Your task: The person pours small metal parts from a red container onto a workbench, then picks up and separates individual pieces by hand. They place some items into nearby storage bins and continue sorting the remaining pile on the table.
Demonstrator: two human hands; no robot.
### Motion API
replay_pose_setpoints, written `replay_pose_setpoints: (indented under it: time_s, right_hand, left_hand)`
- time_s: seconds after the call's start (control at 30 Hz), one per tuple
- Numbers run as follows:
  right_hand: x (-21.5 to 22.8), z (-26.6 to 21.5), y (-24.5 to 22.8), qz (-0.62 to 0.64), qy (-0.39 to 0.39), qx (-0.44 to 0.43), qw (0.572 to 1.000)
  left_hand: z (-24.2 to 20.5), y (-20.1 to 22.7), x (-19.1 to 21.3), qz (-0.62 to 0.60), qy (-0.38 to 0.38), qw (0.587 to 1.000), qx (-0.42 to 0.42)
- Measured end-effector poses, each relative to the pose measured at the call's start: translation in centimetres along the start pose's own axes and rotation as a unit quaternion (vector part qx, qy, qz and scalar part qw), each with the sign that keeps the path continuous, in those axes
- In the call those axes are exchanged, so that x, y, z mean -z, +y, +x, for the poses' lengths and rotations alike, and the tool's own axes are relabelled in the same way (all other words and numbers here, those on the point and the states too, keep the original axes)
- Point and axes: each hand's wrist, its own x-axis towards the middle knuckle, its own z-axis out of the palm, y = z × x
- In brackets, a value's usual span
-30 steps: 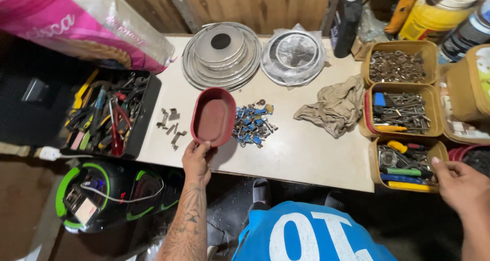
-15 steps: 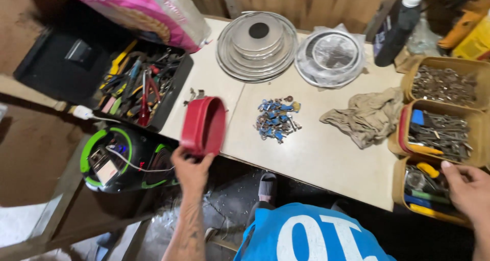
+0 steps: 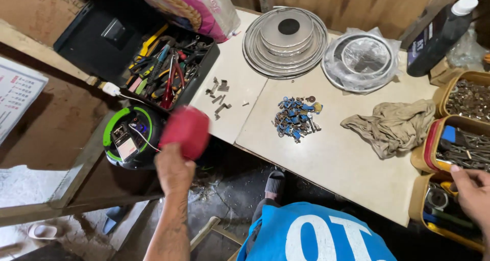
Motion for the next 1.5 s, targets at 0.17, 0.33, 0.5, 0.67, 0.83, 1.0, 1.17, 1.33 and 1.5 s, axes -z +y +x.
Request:
replay_pose_setpoints:
  time_s: [0.17, 0.33, 0.5, 0.67, 0.83, 1.0, 1.17, 1.33, 1.5]
  right_hand:
    - [0.5, 0.2, 0.2, -0.005, 0.004, -0.008, 1.0]
    - [0.7, -0.2, -0.3, -0.022, 0.001, -0.038, 0.999]
    - [0.5, 0.0, 0.1, 0.0, -0.002, -0.023, 1.0]
    - [0.5, 0.7, 1.0, -0.016, 0.006, 0.001, 1.0]
    - [0.3, 0.1, -1.3, -0.002, -0.002, -0.016, 1.0]
    - [0.0, 0.5, -1.2, 0.006, -0.002, 0.014, 1.0]
    - [0.2, 0.4, -1.3, 0.015, -0.008, 0.011, 1.0]
    - [0.4, 1.0, -0.6, 0.005, -0.008, 0.008, 1.0]
    - [0.8, -0.1, -3.0, -0.011, -0.011, 0.003, 1.0]
  left_hand:
    - [-0.3, 1.3, 0.3, 0.008, 0.053, 0.998, 0.016]
    - [-1.2, 0.8, -0.6, 0.061, 0.096, 0.993, 0.029]
    - [-1.2, 1.5, 0.1, -0.033, 0.021, 0.994, 0.103]
    - [-0.5, 2.4, 1.3, -0.053, -0.04, 0.986, 0.151]
    - [-2.1, 1.3, -1.0, 0.039, 0.143, 0.989, 0.025]
    - [-2.2, 1.8, -0.2, -0.018, 0.051, 0.994, 0.099]
    - [-1.8, 1.8, 0.1, -0.04, 0.006, 0.997, 0.07]
    - [-2.3, 1.6, -0.4, -0.011, 0.074, 0.993, 0.086]
    - [-2.4, 2.6, 0.3, -0.015, -0.002, 0.997, 0.082]
